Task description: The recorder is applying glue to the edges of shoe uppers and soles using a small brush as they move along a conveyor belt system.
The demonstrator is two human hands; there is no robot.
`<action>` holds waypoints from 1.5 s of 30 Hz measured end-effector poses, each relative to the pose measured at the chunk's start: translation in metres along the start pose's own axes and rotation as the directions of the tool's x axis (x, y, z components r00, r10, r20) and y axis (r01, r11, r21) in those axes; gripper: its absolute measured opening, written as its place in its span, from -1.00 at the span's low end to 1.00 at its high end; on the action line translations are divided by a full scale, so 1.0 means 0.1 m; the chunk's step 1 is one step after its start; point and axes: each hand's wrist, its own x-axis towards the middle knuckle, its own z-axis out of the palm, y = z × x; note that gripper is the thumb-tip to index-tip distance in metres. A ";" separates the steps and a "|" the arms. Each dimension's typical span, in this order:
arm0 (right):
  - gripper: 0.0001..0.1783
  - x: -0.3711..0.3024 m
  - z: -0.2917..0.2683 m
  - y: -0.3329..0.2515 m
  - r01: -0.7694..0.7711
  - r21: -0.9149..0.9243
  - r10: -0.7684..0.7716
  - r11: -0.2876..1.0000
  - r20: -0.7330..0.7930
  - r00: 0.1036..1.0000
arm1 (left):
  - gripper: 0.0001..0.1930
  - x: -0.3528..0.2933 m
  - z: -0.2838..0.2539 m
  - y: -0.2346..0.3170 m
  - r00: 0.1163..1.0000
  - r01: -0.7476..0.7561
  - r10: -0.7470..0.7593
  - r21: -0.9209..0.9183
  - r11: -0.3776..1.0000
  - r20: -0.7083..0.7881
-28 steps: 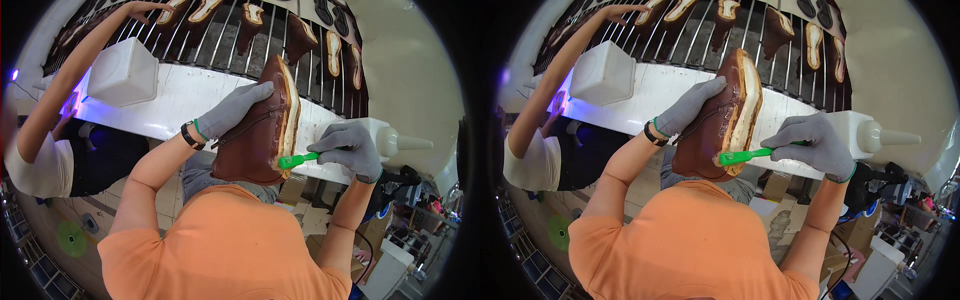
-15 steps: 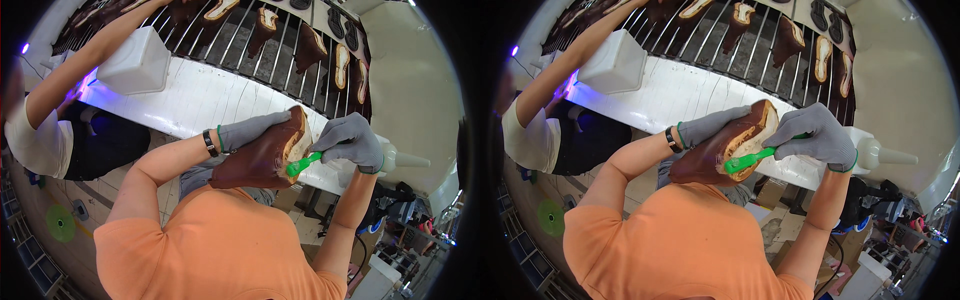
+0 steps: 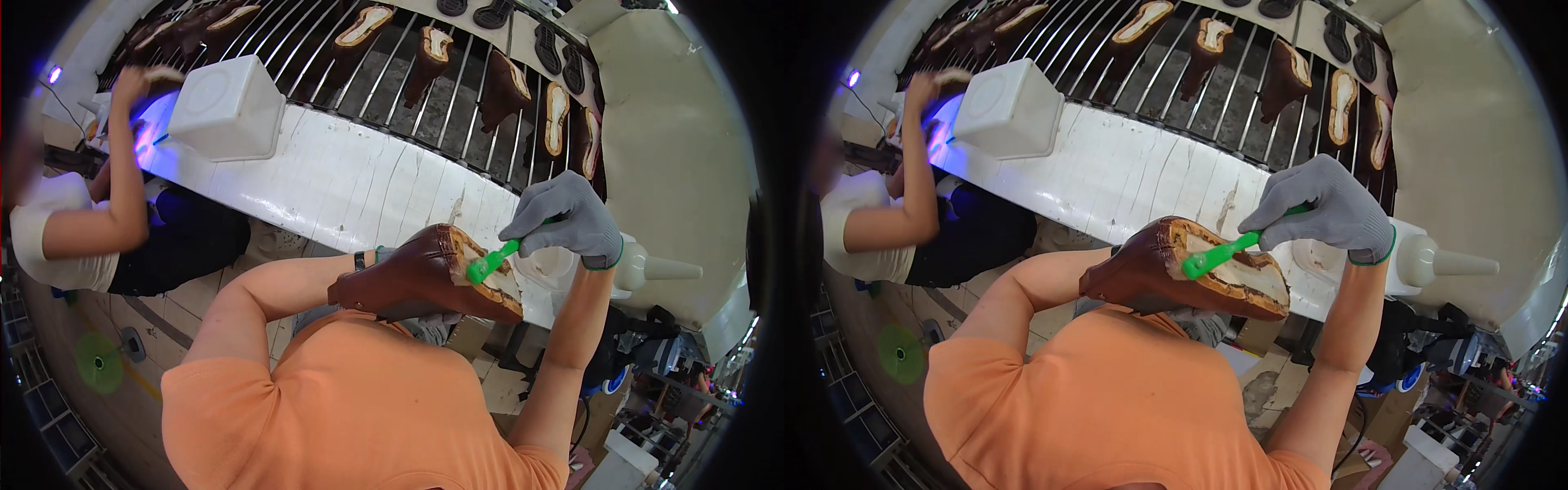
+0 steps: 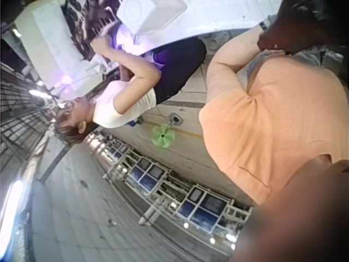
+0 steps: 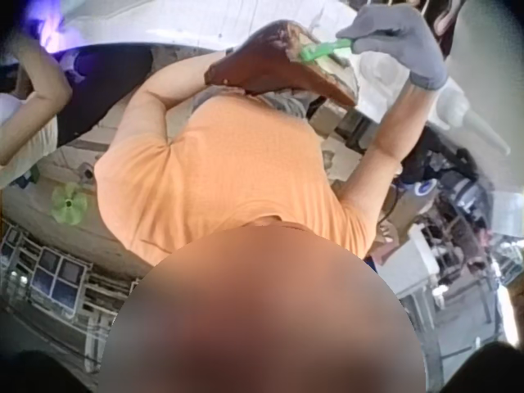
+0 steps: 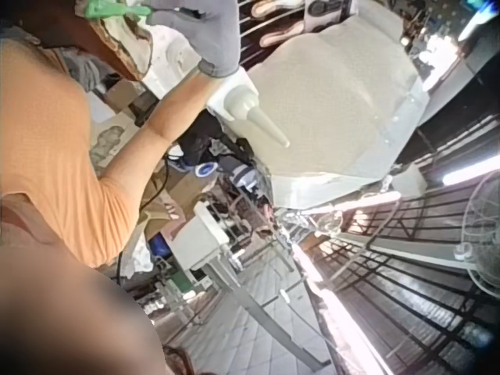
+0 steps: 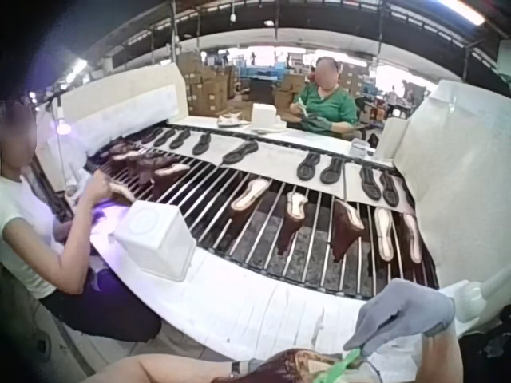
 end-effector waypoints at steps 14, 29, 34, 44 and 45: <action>-0.75 -0.04 0.16 -0.04 -0.190 -0.011 0.180 0.982 -0.272 0.945 | -0.53 0.16 0.12 -0.74 0.986 -0.149 0.132 -0.180 0.972 -0.105; -0.74 0.13 0.06 0.12 -0.032 0.047 0.032 0.998 0.013 0.999 | -0.41 0.00 -0.17 -0.02 0.873 0.256 -0.311 0.190 0.948 0.376; -0.75 0.01 -0.10 0.27 -0.138 0.076 0.123 0.988 0.172 0.977 | -0.48 -0.05 -0.01 -0.41 0.938 0.300 -0.204 -0.365 0.881 0.280; -0.38 -0.26 1.35 1.91 0.496 0.655 -0.150 0.570 -0.511 0.846 | -0.33 0.02 -1.24 -1.31 0.807 0.489 -0.331 0.239 0.839 -0.489; -0.36 -0.23 1.59 2.03 0.528 0.670 -0.075 0.522 -0.581 0.811 | -0.30 -0.01 -1.39 -1.35 0.775 0.587 -0.286 0.474 0.657 -0.563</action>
